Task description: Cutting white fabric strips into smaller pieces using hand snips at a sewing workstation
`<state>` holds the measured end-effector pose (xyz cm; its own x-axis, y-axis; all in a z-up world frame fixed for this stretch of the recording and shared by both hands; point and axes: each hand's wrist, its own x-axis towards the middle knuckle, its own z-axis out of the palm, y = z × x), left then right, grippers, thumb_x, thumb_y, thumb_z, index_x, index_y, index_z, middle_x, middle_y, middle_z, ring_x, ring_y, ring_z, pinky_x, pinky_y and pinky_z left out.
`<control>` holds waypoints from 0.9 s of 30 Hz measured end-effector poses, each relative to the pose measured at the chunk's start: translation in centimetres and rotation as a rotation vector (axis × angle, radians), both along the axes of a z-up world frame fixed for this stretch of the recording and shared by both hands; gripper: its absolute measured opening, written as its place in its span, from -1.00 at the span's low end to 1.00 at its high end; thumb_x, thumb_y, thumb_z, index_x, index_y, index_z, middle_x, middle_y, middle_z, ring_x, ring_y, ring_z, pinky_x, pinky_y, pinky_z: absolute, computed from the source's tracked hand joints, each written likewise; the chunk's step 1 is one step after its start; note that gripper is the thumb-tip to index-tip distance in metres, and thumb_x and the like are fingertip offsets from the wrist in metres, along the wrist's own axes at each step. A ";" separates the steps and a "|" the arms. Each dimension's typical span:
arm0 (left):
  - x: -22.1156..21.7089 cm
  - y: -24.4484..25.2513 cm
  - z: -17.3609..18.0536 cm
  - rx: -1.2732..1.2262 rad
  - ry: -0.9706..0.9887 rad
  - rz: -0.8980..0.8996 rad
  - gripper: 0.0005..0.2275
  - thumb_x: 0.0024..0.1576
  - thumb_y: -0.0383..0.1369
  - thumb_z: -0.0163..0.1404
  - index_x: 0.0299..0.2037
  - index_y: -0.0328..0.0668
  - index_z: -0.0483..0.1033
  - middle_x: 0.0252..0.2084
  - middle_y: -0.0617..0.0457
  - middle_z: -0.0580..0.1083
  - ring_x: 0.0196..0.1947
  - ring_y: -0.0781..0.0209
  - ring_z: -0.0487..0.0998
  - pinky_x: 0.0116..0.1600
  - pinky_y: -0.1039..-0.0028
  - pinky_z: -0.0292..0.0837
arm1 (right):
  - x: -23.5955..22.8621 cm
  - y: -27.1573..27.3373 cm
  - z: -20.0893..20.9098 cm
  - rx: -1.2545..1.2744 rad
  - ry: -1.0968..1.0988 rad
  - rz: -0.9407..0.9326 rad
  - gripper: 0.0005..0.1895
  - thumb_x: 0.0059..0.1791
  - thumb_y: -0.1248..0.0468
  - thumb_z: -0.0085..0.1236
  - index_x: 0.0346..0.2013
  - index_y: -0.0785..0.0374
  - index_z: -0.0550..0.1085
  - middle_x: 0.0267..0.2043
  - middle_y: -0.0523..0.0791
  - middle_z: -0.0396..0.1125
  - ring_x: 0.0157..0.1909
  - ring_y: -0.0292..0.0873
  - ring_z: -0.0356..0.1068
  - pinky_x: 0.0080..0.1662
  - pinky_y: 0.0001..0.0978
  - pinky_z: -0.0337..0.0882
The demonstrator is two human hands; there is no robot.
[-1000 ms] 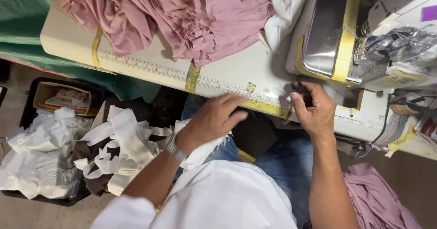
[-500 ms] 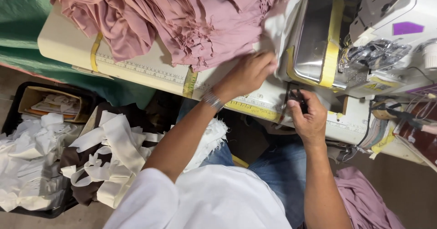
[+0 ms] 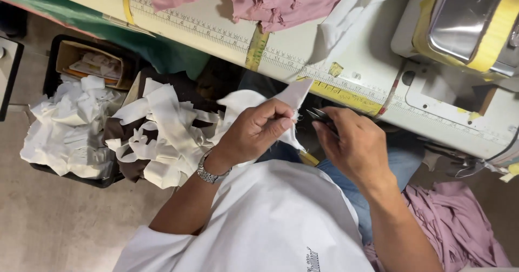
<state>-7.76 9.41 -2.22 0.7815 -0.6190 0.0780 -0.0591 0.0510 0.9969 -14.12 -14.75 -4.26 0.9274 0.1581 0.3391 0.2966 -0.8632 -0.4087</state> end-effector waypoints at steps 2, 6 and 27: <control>-0.3 -0.6 0.1 0.011 -0.028 0.001 -0.87 0.33 -0.39 -0.08 -0.08 -0.25 0.51 -0.39 0.03 0.48 -0.34 0.32 0.44 -0.03 0.36 0.48 | 0.8 1.1 0.7 0.041 -0.020 0.020 -0.77 0.00 0.21 0.31 -0.09 0.20 0.56 -0.49 -0.07 0.37 -0.48 0.05 0.43 -0.43 -0.18 0.45; -0.5 -1.0 0.2 0.054 -0.108 0.066 -0.84 0.27 -0.40 0.03 0.00 -0.24 0.47 -0.24 -0.03 0.56 -0.21 0.24 0.56 0.03 0.29 0.51 | 1.4 1.5 1.1 0.137 -0.047 0.057 -0.77 0.00 0.23 0.32 -0.12 0.27 0.55 -0.54 -0.03 0.34 -0.52 0.10 0.40 -0.47 -0.16 0.40; 0.6 -4.9 -2.8 0.003 -0.366 0.180 -0.83 0.19 -0.56 0.08 -0.04 -0.30 0.53 -0.14 -0.08 0.46 -0.10 -0.21 0.58 -0.02 0.15 0.57 | 4.3 -2.0 1.2 0.032 -0.074 -0.114 -0.80 0.06 0.28 0.25 -0.09 0.34 0.56 -0.51 0.01 0.40 -0.48 0.16 0.44 -0.40 -0.04 0.47</control>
<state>-7.16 4.55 -4.97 0.7983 -0.4755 0.3696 -0.4180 0.0044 0.9084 -9.84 -16.79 -3.04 0.9110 0.0416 0.4104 0.2280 -0.8798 -0.4170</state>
